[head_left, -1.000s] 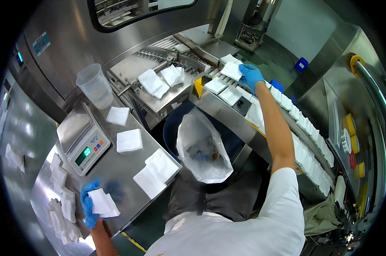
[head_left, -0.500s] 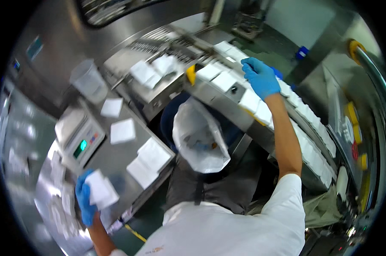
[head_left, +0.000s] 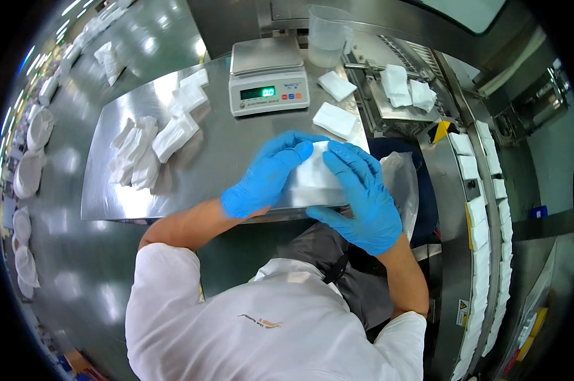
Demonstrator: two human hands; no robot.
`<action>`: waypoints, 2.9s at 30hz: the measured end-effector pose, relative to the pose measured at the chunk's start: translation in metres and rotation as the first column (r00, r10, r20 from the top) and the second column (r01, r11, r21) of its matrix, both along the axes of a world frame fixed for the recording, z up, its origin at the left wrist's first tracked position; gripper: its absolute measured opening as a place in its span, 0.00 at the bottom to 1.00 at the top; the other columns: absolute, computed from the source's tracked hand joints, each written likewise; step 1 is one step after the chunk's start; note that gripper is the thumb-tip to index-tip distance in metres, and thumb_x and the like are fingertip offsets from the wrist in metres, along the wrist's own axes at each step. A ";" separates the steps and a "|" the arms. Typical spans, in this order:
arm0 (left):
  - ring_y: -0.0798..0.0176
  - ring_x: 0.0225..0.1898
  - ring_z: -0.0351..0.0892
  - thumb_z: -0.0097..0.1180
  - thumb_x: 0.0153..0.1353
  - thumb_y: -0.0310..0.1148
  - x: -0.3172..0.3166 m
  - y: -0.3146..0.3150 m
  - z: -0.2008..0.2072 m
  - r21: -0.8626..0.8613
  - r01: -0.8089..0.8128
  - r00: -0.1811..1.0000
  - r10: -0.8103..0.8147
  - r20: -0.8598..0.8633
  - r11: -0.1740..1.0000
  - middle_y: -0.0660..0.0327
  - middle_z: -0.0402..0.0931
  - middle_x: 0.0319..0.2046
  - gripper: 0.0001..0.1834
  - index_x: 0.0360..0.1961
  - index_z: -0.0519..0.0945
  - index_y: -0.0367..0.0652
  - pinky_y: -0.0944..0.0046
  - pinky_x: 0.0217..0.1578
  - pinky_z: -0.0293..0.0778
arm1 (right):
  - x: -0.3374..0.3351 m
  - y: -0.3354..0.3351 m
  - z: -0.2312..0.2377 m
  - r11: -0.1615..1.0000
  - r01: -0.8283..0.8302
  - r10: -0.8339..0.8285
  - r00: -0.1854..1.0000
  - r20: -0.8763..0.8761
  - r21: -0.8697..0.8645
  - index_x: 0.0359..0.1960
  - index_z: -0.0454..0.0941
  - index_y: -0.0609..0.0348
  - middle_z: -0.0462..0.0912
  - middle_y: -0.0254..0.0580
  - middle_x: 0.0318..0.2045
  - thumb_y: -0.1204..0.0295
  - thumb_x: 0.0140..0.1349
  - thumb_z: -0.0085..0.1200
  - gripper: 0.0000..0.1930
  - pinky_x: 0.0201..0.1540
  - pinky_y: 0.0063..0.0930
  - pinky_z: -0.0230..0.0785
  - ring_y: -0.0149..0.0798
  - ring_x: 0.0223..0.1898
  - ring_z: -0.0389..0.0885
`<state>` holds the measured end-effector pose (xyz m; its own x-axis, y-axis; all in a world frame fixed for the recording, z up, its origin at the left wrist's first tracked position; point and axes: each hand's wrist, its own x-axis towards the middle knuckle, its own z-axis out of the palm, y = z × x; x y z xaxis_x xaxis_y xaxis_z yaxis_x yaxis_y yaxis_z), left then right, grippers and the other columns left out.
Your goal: The person repeatedly picks up white rectangular items, places them on a digital scale to check weight, and then moves them to a conveyor belt. The person also interacts with a touchscreen control panel on the packaging machine.
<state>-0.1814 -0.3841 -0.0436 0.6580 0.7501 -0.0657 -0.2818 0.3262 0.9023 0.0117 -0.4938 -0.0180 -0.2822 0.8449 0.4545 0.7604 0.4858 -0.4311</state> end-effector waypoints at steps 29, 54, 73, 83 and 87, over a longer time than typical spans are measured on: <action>0.61 0.61 0.76 0.48 0.74 0.26 -0.017 -0.001 -0.013 0.179 0.027 1.000 -0.026 -0.008 0.983 0.55 0.77 0.61 0.19 0.63 0.77 0.36 0.61 0.66 0.68 | -0.001 0.020 -0.044 0.887 0.295 -0.451 0.394 -0.801 -0.354 0.60 0.76 0.64 0.82 0.46 0.51 0.51 0.78 0.44 0.27 0.59 0.34 0.71 0.38 0.54 0.80; 0.59 0.48 0.84 0.48 0.63 0.25 -0.085 0.077 -0.042 -0.106 -0.057 0.988 0.071 0.135 0.993 0.53 0.83 0.48 0.17 0.48 0.83 0.34 0.60 0.56 0.78 | -0.020 0.379 0.041 0.930 0.309 -0.239 0.920 0.311 -0.199 0.49 0.83 0.63 0.83 0.59 0.51 0.54 0.64 0.55 0.24 0.57 0.47 0.72 0.61 0.53 0.80; 0.64 0.42 0.84 0.50 0.73 0.42 -0.082 0.069 -0.038 -0.162 0.107 0.994 -0.109 -0.007 0.981 0.58 0.84 0.42 0.18 0.47 0.84 0.40 0.62 0.45 0.81 | -0.063 0.384 0.054 0.828 0.399 -0.237 0.886 0.398 -0.394 0.58 0.78 0.65 0.80 0.59 0.58 0.33 0.48 0.66 0.48 0.62 0.43 0.72 0.56 0.59 0.80; 0.62 0.44 0.82 0.49 0.72 0.43 -0.083 0.065 -0.044 0.192 0.132 0.988 -0.114 -0.102 0.973 0.57 0.82 0.44 0.19 0.49 0.82 0.40 0.59 0.50 0.78 | -0.079 0.373 0.039 0.795 0.418 -0.237 0.881 0.410 -0.440 0.57 0.83 0.54 0.82 0.51 0.59 0.37 0.37 0.71 0.46 0.61 0.46 0.74 0.52 0.59 0.81; 0.58 0.47 0.83 0.50 0.74 0.48 -0.072 0.063 -0.031 -0.176 0.133 0.990 -0.137 -0.012 0.975 0.54 0.82 0.50 0.27 0.62 0.75 0.38 0.57 0.52 0.80 | -0.067 0.340 0.030 0.855 0.301 -0.363 0.929 -0.073 -0.422 0.51 0.85 0.58 0.84 0.55 0.53 0.44 0.48 0.68 0.35 0.58 0.44 0.75 0.54 0.55 0.83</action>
<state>-0.2531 -0.3213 -0.0748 0.7493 0.6300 -0.2041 -0.2036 0.5124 0.8343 -0.0553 -0.1542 0.0122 0.0898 0.9931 0.0749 0.7598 -0.0197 -0.6499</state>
